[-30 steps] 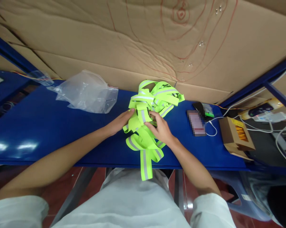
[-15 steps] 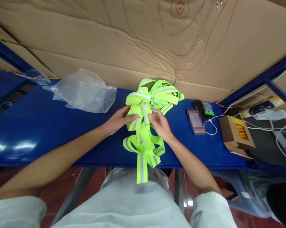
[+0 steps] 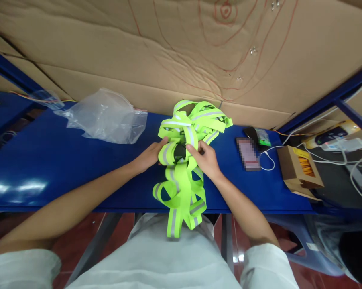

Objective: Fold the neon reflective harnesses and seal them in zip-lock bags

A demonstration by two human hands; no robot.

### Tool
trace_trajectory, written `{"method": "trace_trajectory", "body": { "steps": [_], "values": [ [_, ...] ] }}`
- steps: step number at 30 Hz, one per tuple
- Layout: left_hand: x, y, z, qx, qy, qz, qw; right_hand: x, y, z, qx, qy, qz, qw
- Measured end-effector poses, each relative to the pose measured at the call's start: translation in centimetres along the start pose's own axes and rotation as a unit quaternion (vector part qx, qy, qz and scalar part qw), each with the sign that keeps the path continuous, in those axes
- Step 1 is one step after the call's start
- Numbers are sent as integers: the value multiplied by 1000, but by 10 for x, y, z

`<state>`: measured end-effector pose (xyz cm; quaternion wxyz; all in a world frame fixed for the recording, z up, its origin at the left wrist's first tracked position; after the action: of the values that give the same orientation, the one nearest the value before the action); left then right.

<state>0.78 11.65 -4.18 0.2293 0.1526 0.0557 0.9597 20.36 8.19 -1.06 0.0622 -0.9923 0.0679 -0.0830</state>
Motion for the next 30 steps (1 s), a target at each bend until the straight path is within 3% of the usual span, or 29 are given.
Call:
{"method": "trace_trajectory", "body": {
  "steps": [2, 4, 7, 9, 11, 14, 18, 23, 25, 27, 28, 30],
  "values": [
    [21, 5, 20, -100, -49, 104, 988, 3, -1, 6, -32, -34, 14, 999],
    [33, 20, 46, -220, -108, 182, 952, 1, -2, 11, -58, -64, 5, 996],
    [13, 39, 72, -352, -254, 153, 888, -12, -1, 17, -96, -113, -46, 988],
    [-6, 40, 72, -365, -349, 106, 856, -22, 1, 18, -113, -148, -84, 979],
    [-12, 34, 64, -334, -405, 88, 847, -28, 2, 17, -120, -194, -105, 968],
    [-8, 22, 51, -288, -413, 78, 861, -30, 2, 14, -117, -241, -112, 957],
    [-1, 14, 44, -273, -390, 75, 876, -24, -2, 15, -103, -207, -101, 968],
    [4, 20, 50, -264, -428, 134, 854, 16, -11, 7, -4, -63, 27, 998],
    [4, 23, 54, -267, -440, 144, 845, 35, -7, -13, 82, 5, 97, 992],
    [0, 26, 57, -284, -448, 134, 837, 42, 7, -44, 196, 111, 142, 964],
    [-4, 28, 58, -298, -452, 122, 832, 36, 15, -59, 248, 172, 135, 944],
    [-14, 34, 60, -335, -454, 93, 821, 6, 26, -75, 310, 280, 46, 907]
  ]
}}
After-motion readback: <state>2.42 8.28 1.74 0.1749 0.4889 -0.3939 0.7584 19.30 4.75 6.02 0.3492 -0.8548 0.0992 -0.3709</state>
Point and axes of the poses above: each hand's wrist, its own y-axis away from the middle knuckle, its own x-axis out of the back of the hand, z = x × y, the point moved 10 cm from there along -y, towards the middle knuckle, and after that the axes turned 6 degrees about -y, right-handed, at the moved point
